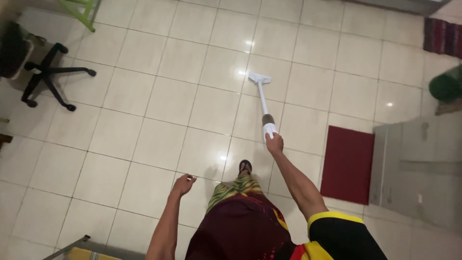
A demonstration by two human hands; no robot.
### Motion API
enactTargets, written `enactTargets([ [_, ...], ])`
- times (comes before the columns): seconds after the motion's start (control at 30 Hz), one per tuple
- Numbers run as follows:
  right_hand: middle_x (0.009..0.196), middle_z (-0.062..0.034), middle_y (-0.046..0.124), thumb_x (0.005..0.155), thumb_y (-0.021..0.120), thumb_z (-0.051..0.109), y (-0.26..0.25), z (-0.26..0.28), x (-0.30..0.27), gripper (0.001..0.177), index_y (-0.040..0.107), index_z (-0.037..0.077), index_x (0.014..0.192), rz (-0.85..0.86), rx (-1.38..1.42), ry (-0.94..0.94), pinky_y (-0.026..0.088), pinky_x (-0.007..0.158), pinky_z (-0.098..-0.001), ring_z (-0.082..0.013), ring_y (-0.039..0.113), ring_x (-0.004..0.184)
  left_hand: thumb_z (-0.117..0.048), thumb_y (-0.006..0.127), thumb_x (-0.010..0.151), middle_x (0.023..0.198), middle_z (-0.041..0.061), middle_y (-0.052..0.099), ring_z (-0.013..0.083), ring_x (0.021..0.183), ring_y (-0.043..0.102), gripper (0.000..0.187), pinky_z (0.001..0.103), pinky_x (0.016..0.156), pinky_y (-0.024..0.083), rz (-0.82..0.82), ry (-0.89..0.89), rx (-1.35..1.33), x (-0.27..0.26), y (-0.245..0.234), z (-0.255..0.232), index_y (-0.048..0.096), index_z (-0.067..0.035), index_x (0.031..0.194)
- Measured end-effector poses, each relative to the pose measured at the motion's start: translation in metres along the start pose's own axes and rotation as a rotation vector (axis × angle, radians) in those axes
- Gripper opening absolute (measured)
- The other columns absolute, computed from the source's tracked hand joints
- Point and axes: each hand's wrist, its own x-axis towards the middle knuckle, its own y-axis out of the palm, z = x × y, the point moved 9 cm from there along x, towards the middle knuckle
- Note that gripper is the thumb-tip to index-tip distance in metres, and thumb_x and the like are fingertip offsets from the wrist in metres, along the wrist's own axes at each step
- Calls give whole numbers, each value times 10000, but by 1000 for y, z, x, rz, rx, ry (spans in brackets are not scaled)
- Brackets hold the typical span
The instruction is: The person cleans the floor by hand using a spray mop.
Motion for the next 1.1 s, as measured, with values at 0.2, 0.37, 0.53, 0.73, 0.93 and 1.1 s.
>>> enactTargets([
  [0.2,1045,-270,734,904,665,429,-1,31,55,513,739,-24,1133,-8,6,-36,553,892,-475,-420,711,989,-535,629,927,1253,183,719,331,1187,684,589,419,1036,531,-37,-54,-14,-4,-13,-9,668,-76,1295],
  [0.37,1045,-263,738,900,665,436,2,53,103,518,740,-24,1127,4,-12,-42,552,896,-477,-414,713,988,-535,619,928,1262,161,726,318,1194,684,584,416,1037,533,-57,-132,-35,-6,-26,-9,665,-91,1304],
  [0.53,1043,-268,736,907,671,443,2,67,138,535,731,-38,1134,35,-47,-82,560,891,-475,-412,717,986,-531,629,923,1265,152,717,314,1191,681,579,418,1027,536,-87,-208,-91,-13,-37,-3,668,-96,1303],
  [0.73,1121,-263,721,904,686,457,4,67,144,564,710,-31,1186,44,-77,-76,543,919,-479,-413,692,1052,-510,638,926,1233,167,748,317,1153,713,570,407,1004,558,-113,-233,-126,-16,-46,9,686,-62,1275],
  [0.93,1130,-258,720,895,693,453,1,58,119,573,702,-28,1207,36,-76,-54,551,916,-473,-405,703,1039,-510,646,927,1231,183,737,330,1166,695,548,410,1020,537,-104,-227,-90,-15,-49,20,704,-79,1260],
  [1.1,1081,-258,740,923,675,445,1,50,78,537,727,-24,1179,49,-66,-42,561,908,-465,-402,718,1017,-511,655,917,1231,194,740,338,1176,690,552,414,1023,535,-94,-168,-108,-9,-57,37,714,-68,1242],
])
